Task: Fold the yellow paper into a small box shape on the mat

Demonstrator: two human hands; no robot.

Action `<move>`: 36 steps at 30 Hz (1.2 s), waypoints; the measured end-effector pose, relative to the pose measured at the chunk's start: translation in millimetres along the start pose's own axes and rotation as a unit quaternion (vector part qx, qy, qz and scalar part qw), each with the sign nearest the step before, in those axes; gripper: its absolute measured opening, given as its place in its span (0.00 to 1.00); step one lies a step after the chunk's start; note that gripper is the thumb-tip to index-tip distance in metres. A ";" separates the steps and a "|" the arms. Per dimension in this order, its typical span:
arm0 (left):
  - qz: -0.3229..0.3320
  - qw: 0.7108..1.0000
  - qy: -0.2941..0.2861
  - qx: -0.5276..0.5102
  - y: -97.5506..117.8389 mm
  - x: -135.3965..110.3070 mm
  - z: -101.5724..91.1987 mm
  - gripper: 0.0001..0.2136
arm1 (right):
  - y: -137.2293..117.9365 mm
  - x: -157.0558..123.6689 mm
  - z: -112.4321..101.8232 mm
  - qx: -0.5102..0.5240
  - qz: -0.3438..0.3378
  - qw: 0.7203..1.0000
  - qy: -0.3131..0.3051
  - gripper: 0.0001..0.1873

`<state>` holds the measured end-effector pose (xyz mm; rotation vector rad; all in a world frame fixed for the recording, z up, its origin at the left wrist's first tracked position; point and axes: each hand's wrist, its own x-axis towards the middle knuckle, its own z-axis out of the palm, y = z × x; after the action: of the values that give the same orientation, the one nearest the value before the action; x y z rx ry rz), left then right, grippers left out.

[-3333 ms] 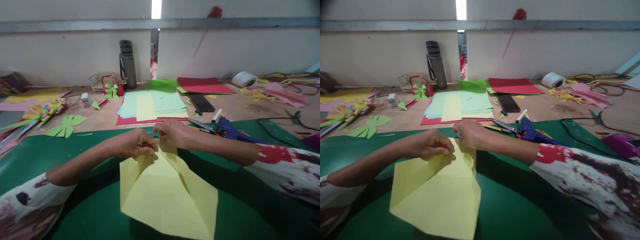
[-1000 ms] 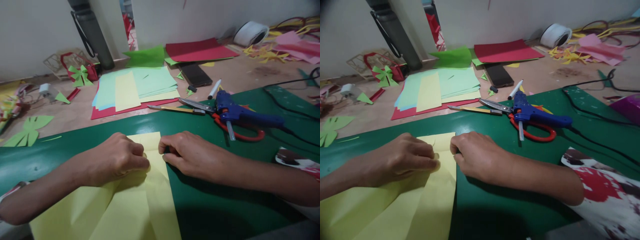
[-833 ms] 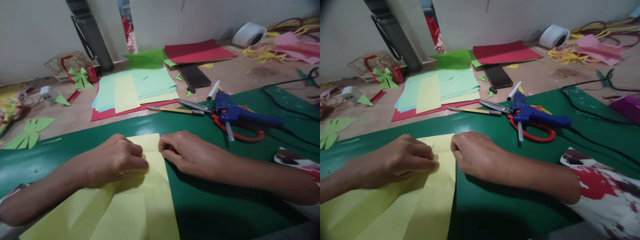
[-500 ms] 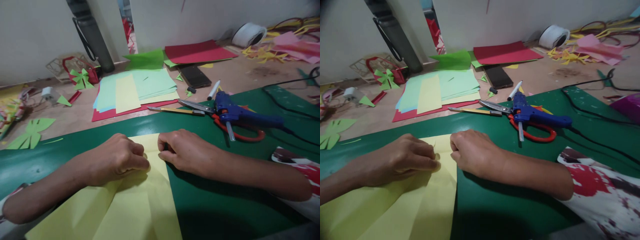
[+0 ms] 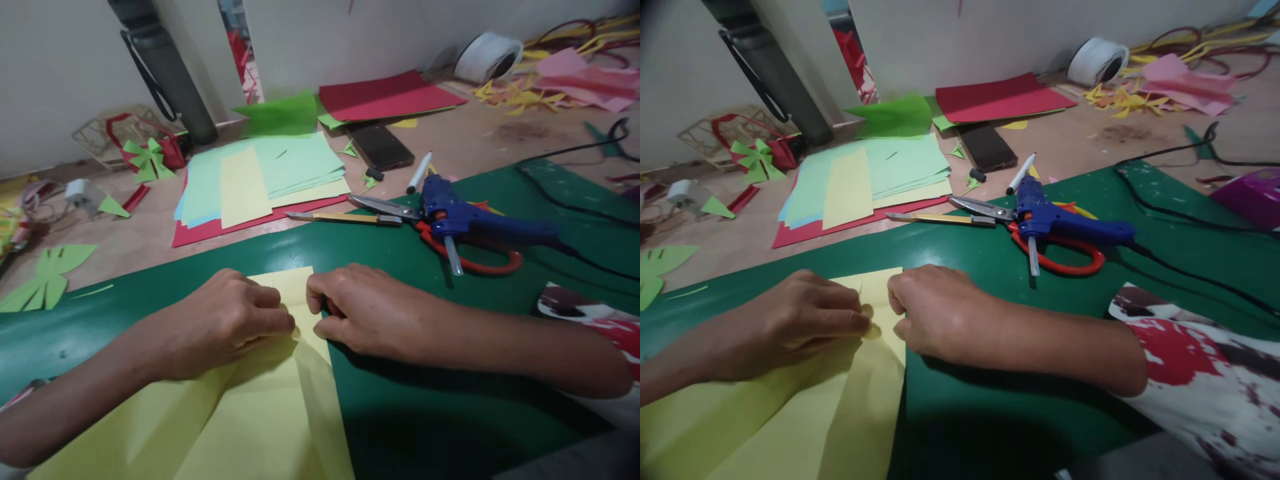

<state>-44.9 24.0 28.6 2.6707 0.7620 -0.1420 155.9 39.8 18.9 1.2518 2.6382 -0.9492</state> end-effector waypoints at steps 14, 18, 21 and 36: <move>-0.030 0.999 0.004 -0.036 -4.3 5.1 3.6 0.13 | 0.6 1.5 -2.1 0.020 0.013 1.000 -0.008 0.08; -0.043 0.997 0.012 -0.061 -2.1 7.1 3.6 0.12 | -0.6 6.9 -2.6 0.040 0.046 0.998 -0.029 0.11; -0.047 0.995 0.023 -0.081 -0.1 9.1 3.5 0.12 | -4.7 9.1 -3.1 0.026 0.065 0.997 -0.032 0.11; -0.076 0.994 0.074 -0.023 0.5 10.4 9.3 0.08 | -7.1 15.5 5.9 0.059 0.061 0.996 -0.026 0.02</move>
<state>-35.8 25.3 18.1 2.6014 1.0025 0.0352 139.4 43.6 12.8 1.3750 2.4675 -1.1146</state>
